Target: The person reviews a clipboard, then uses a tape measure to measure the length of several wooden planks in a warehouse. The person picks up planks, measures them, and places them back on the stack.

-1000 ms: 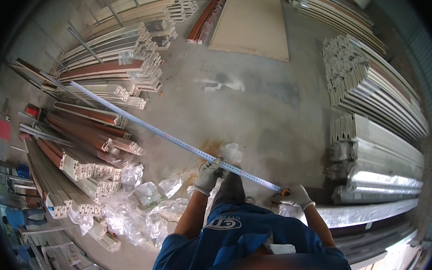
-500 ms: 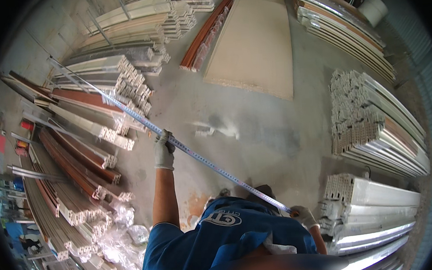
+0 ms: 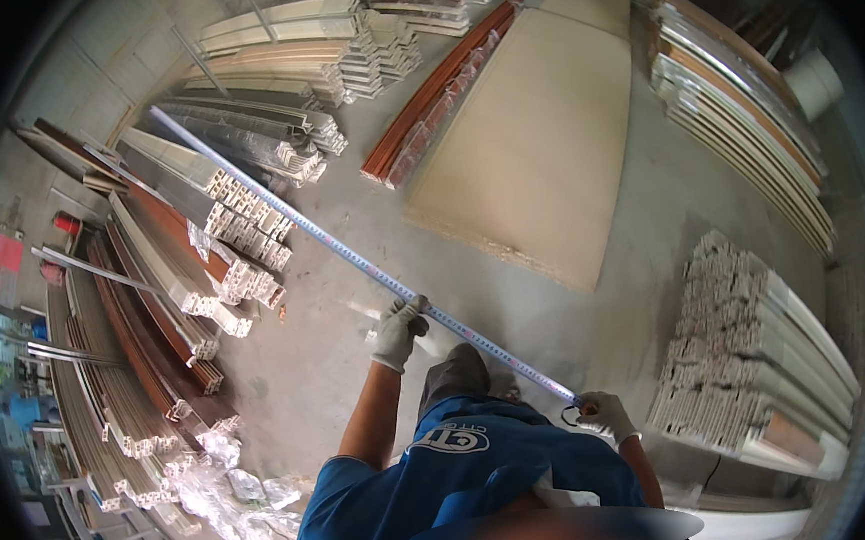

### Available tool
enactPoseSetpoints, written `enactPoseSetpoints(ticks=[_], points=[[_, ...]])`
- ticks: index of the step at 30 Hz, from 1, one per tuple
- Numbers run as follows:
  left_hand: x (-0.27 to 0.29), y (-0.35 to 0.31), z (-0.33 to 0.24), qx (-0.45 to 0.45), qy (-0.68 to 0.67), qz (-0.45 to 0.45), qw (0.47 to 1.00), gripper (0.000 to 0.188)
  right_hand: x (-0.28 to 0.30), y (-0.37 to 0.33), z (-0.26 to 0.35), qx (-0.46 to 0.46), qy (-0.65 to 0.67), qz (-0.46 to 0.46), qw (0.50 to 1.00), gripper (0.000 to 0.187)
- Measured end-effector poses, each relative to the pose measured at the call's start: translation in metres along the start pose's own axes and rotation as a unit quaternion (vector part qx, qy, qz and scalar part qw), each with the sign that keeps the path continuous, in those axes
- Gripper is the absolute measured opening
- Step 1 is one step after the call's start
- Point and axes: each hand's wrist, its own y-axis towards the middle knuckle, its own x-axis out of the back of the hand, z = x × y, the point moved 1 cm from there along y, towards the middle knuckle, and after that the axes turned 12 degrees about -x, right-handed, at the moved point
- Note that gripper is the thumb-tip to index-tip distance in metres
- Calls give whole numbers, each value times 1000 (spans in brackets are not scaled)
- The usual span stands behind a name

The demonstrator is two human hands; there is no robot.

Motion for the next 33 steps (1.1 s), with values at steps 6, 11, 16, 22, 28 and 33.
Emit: enactPoseSetpoints(ticks=[6,11,16,22,28,33], points=[[-51,127,8,-9,-5,6,1000,30,94,170,69,25,-72,35,996,45],[-110,277,-13,5,47,59,997,27,156,276,114,39,36,27,998,42],[-187,404,-36,10,-12,121,993,29,226,353,133,20,72,20,997,40],[-248,575,-33,-1,-281,38,959,41,328,470,106,-24,12,10,1000,37],[-282,733,-38,-50,-333,-178,925,27,482,582,63,-33,-99,10,995,30],[-339,811,-48,-49,-311,-220,923,26,620,657,62,-82,-188,40,978,31]])
